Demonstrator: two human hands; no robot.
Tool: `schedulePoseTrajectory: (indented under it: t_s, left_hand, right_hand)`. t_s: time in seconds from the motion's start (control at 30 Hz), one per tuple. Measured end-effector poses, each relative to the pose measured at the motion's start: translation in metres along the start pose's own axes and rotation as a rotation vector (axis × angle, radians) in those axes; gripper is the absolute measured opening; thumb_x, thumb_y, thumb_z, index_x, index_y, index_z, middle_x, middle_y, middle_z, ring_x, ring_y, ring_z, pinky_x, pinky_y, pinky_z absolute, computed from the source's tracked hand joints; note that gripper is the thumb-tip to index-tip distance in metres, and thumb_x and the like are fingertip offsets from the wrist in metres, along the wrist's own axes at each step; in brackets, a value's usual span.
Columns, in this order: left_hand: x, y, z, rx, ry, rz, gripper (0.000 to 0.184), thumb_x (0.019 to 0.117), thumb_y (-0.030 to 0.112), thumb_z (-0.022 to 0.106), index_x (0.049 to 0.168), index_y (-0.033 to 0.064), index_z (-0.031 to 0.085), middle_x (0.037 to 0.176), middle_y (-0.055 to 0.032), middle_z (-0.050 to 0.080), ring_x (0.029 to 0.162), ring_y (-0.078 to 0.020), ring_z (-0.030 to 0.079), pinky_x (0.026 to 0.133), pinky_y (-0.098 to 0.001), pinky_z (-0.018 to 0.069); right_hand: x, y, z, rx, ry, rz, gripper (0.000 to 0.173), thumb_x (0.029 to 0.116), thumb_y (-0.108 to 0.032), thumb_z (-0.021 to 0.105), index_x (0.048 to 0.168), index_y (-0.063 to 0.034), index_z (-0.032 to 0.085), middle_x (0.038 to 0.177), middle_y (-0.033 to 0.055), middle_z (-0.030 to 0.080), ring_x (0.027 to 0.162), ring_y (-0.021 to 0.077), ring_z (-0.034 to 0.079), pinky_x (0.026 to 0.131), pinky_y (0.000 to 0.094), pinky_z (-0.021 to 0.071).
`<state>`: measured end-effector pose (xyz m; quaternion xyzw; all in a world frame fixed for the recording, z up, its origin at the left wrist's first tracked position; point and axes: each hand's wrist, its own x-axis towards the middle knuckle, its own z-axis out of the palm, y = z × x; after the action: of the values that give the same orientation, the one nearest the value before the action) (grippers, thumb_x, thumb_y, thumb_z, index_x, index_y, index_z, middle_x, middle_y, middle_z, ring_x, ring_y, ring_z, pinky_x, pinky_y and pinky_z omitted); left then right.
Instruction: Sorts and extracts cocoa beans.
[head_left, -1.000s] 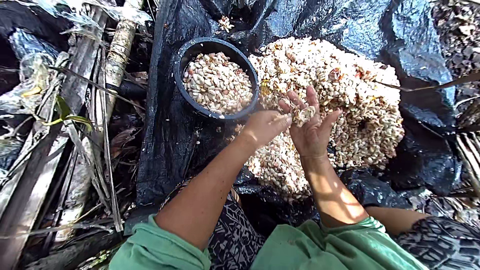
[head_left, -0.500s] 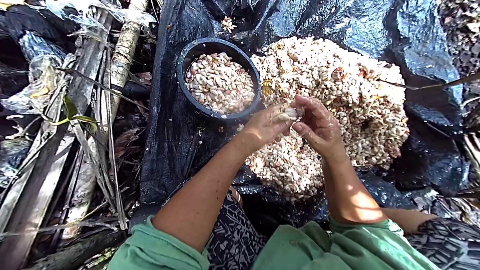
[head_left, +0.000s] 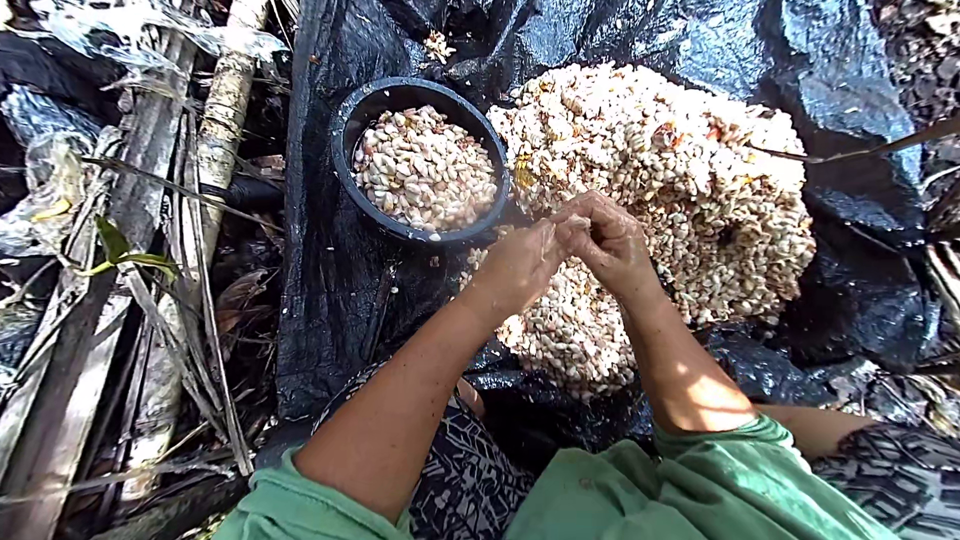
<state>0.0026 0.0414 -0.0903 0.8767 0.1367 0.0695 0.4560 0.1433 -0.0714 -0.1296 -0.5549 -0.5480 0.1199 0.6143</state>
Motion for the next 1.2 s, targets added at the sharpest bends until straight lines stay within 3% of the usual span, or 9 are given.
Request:
schedulePoseTrajectory:
  t_s: [0.23,0.33,0.43,0.53,0.73,0.83,0.93,1.07,1.2]
  left_hand:
    - [-0.002,-0.003,-0.005,-0.11,0.022,0.042,0.03,0.1057,0.02,0.049,0.118,-0.0034,0.064,0.09,-0.0104,0.068,0.079,-0.0135,0.066,0.077,-0.0347,0.0561]
    - [-0.003,0.001,-0.004,0.071,0.053,0.116,0.041,0.1046,0.022,0.052,0.134,-0.0046,0.06,0.106,-0.0171,0.072,0.098,-0.0242,0.071,0.09,-0.0458,0.0563]
    - [-0.004,-0.004,-0.003,0.176,0.071,0.154,0.043,0.104,0.022,0.049,0.135,-0.0055,0.059,0.11,-0.0208,0.071,0.103,-0.0313,0.07,0.092,-0.0526,0.0545]
    - [-0.007,-0.008,-0.002,0.198,0.069,0.171,0.038,0.1063,0.024,0.047,0.127,-0.0021,0.064,0.106,-0.0174,0.071,0.1,-0.027,0.07,0.09,-0.0487,0.0552]
    - [-0.012,-0.026,-0.003,0.039,-0.028,0.018,0.036,0.1039,0.023,0.049,0.127,-0.0011,0.064,0.105,-0.0102,0.07,0.088,-0.0093,0.066,0.082,-0.0323,0.0559]
    - [-0.016,-0.03,-0.007,0.098,-0.134,-0.125,0.029,0.1045,0.021,0.052,0.119,0.0003,0.066,0.096,-0.0115,0.069,0.081,-0.0168,0.066,0.078,-0.0429,0.0558]
    - [-0.016,-0.022,-0.011,0.165,-0.194,-0.235,0.027,0.1069,0.019,0.052,0.12,-0.0012,0.064,0.096,-0.017,0.068,0.084,-0.0273,0.067,0.082,-0.0538,0.0532]
    - [-0.021,-0.015,-0.026,-0.115,-0.033,-0.279,0.027,0.1045,0.024,0.053,0.124,0.009,0.063,0.101,0.0003,0.072,0.073,-0.0049,0.065,0.059,-0.022,0.054]
    - [-0.025,-0.013,-0.033,-0.461,0.113,-0.162,0.017,0.1052,0.013,0.05,0.12,0.0129,0.059,0.103,0.0052,0.074,0.08,-0.0053,0.071,0.061,-0.0183,0.0587]
  right_hand:
    - [-0.014,0.007,0.002,0.509,-0.016,0.215,0.026,0.1,-0.028,0.067,0.117,-0.0084,0.066,0.103,-0.0037,0.066,0.066,0.0016,0.059,0.055,0.0191,0.0537]
    - [-0.017,0.008,0.013,0.598,-0.09,0.293,0.04,0.0948,-0.043,0.072,0.12,-0.0166,0.057,0.084,-0.0078,0.065,0.057,-0.0009,0.054,0.049,0.0162,0.0467]
    - [-0.017,0.01,0.024,0.571,-0.015,0.27,0.039,0.0952,-0.038,0.072,0.12,-0.0132,0.056,0.092,-0.0089,0.066,0.065,-0.0034,0.054,0.055,0.0152,0.045]
    - [-0.024,0.008,0.036,0.361,0.108,0.222,0.042,0.1004,-0.035,0.063,0.12,0.0021,0.059,0.1,-0.0005,0.069,0.083,0.0009,0.064,0.074,0.0225,0.0561]
    - [-0.033,0.008,0.065,0.061,0.228,0.273,0.035,0.1041,-0.018,0.044,0.112,0.0091,0.064,0.091,0.0129,0.069,0.073,0.0098,0.064,0.067,0.0293,0.0553]
    - [-0.042,0.013,0.075,0.053,0.192,0.326,0.032,0.1025,-0.006,0.039,0.109,0.0124,0.064,0.082,0.0162,0.066,0.065,0.0155,0.06,0.062,0.0336,0.0525]
    - [-0.055,0.032,0.062,0.081,0.07,0.409,0.033,0.1045,-0.004,0.038,0.121,0.0124,0.061,0.094,0.0191,0.067,0.067,0.015,0.06,0.062,0.0317,0.0528]
    - [-0.123,0.129,-0.02,-0.196,0.173,0.949,0.037,0.1095,-0.019,0.044,0.135,0.0036,0.058,0.127,0.0231,0.066,0.11,0.0308,0.067,0.097,0.0489,0.053]
    - [-0.23,0.173,-0.067,-0.488,0.381,1.567,0.064,0.1048,-0.039,0.056,0.149,0.0057,0.042,0.149,0.0343,0.045,0.138,0.0473,0.046,0.113,0.062,0.0392]
